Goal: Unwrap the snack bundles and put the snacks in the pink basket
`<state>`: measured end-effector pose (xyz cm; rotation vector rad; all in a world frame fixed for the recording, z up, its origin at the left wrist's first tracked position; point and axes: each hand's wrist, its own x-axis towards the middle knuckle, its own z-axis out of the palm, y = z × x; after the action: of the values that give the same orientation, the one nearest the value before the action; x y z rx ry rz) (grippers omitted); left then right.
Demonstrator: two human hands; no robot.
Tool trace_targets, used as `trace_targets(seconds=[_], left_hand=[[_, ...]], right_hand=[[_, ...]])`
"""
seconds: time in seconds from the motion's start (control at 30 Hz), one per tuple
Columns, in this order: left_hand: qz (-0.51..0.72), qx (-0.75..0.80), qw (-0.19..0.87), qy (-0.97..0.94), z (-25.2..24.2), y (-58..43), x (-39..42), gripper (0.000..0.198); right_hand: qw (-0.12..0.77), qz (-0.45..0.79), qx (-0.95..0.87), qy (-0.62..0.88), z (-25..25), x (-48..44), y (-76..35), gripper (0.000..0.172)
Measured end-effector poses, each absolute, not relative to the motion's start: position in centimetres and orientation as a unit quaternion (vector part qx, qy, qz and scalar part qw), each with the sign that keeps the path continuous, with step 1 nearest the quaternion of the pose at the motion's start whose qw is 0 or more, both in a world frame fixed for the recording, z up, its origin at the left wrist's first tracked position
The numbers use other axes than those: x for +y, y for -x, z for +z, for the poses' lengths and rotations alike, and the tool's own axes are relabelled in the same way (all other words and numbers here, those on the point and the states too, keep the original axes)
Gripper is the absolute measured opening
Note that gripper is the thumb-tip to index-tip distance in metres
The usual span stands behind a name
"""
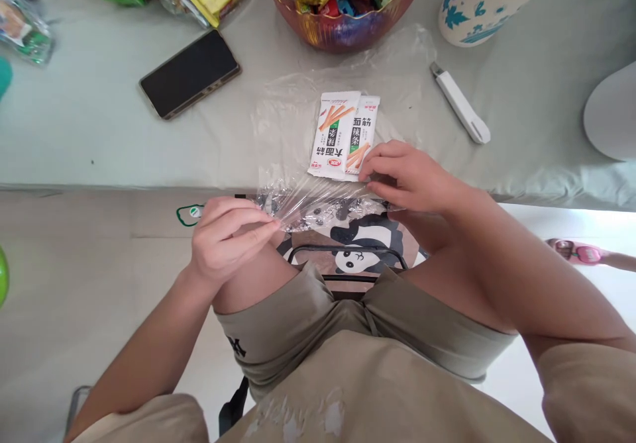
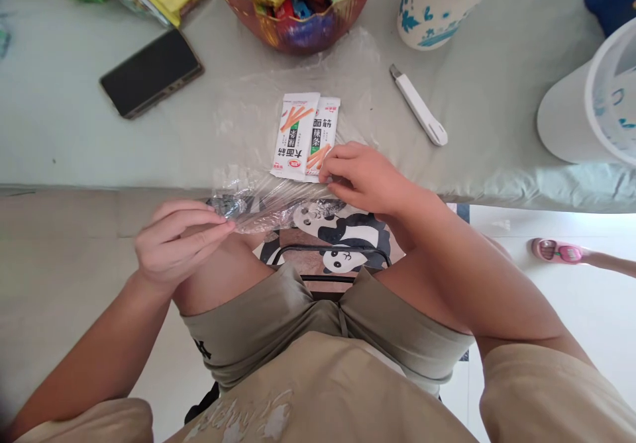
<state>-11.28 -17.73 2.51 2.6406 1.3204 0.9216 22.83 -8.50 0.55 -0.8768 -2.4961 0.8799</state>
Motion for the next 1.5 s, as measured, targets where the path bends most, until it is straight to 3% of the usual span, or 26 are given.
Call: trace_targets(seconds=[0.27, 0.4, 0.5, 0.6, 0.73, 0.83, 1.0, 1.17, 1.27, 1.43, 1.5], left_hand=[[0.330, 0.376, -0.018, -0.865, 2.1, 11.6, -17.8, 0.020], [0.325, 0.381, 0.009, -0.865, 4.4, 11.2, -17.4, 0.021], [0.296, 0.448, 0.063, -0.841, 6.7, 8.8, -14.7, 0.015], [0.212, 0.537, 0.180, -0.796, 6.6, 4.8, -10.2, 0.005], [0.200, 0.605, 0.152, -0.756, 2.7, 0.3, -6.0, 0.045], [0.184, 0.622, 0.132, -0.750, 0.5, -0.8, -6.1, 0.062], [0.207, 0.577, 0.180, -0.769, 0.1, 1.9, -6.8, 0.069], [0.250, 0.587, 0.216, -0.739, 0.9, 2.7, -6.5, 0.044], [0.209, 0.611, 0.191, -0.739, 2.1, 0.8, -7.1, 0.040], [0.043, 0.634, 0.182, -0.750, 4.1, -1.8, -8.4, 0.086], [0.018, 0.625, 0.187, -0.757, 4.6, -1.8, -8.7, 0.089]], right_hand=[[0.202, 0.314, -0.875, 0.307, 0.0, -8.5, -22.7, 0.015], [0.197, 0.328, -0.870, 0.310, 0.6, -8.4, -22.7, 0.014], [0.212, 0.345, -0.845, 0.350, 1.2, -8.3, -22.5, 0.011], [0.257, 0.339, -0.794, 0.434, 1.2, -8.1, -22.2, 0.009], [0.289, 0.354, -0.718, 0.525, 0.3, -7.7, -21.8, 0.021], [0.279, 0.397, -0.690, 0.538, -0.1, -7.4, -21.7, 0.031], [0.287, 0.466, -0.653, 0.524, 0.5, -7.2, -21.7, 0.036], [0.240, 0.495, -0.675, 0.492, 1.6, -7.3, -21.5, 0.035], [0.221, 0.501, -0.696, 0.465, 1.9, -7.4, -21.1, 0.031], [0.204, 0.540, -0.677, 0.457, 2.3, -7.5, -20.5, 0.030], [0.195, 0.546, -0.664, 0.472, 2.5, -7.5, -20.5, 0.028]])
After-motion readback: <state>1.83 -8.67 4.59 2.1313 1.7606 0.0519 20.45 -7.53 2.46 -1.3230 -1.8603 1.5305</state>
